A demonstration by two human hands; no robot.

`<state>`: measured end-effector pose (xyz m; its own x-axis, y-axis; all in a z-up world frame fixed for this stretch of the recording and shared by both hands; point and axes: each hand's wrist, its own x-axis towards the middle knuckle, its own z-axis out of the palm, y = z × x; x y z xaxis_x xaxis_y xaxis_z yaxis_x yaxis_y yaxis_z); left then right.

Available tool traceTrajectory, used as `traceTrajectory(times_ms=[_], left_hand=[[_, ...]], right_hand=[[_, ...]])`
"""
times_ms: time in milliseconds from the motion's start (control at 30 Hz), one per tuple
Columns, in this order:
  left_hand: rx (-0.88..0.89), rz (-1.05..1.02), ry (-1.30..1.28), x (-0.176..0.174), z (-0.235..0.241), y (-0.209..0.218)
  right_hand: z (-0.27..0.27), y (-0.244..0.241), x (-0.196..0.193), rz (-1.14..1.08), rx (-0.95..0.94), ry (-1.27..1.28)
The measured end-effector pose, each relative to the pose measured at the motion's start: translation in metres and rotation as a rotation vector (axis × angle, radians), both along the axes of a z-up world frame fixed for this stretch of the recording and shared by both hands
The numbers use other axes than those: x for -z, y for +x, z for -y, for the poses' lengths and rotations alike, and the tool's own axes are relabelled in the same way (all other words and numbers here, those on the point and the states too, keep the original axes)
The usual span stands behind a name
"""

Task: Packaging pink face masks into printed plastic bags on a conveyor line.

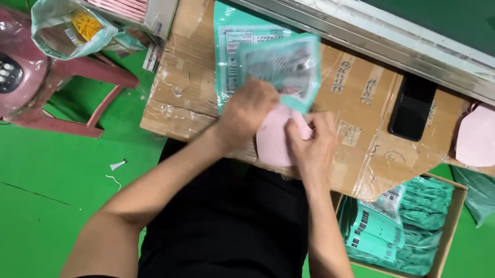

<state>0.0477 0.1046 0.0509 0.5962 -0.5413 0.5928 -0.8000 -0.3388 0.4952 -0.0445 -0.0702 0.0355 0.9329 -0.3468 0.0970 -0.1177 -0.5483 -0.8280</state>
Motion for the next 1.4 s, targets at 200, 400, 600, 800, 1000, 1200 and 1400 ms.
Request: traceTrajectory(times_ms=[200,400,600,800,1000,1200,1400], left_hand=[[0.145,0.036,-0.108,-0.007,0.006,-0.021],[-0.196,-0.833,-0.476,-0.026,0.024,-0.038],[-0.164,-1.142,-0.792,-0.006,0.041,-0.041],[0.039,-1.312,-0.645,0.055,0.053,-0.078],[0.322,-1.011,-0.106,-0.015,0.041,-0.090],[0.046,-0.003,-0.120,-0.152,0.024,-0.027],[-0.034,-0.438,-0.460,-0.091,0.023,-0.036]], right_hand=[[0.017,-0.001,-0.008,0.247,0.231,0.342],[0.020,0.003,-0.006,0.196,0.234,0.656],[0.008,-0.008,-0.024,0.197,0.201,1.230],[0.027,-0.029,0.053,0.024,0.151,1.394],[0.044,-0.022,0.008,0.151,0.134,0.909],[0.030,-0.040,-0.056,0.125,-0.031,0.076],[0.026,-0.025,-0.062,0.485,0.215,0.367]])
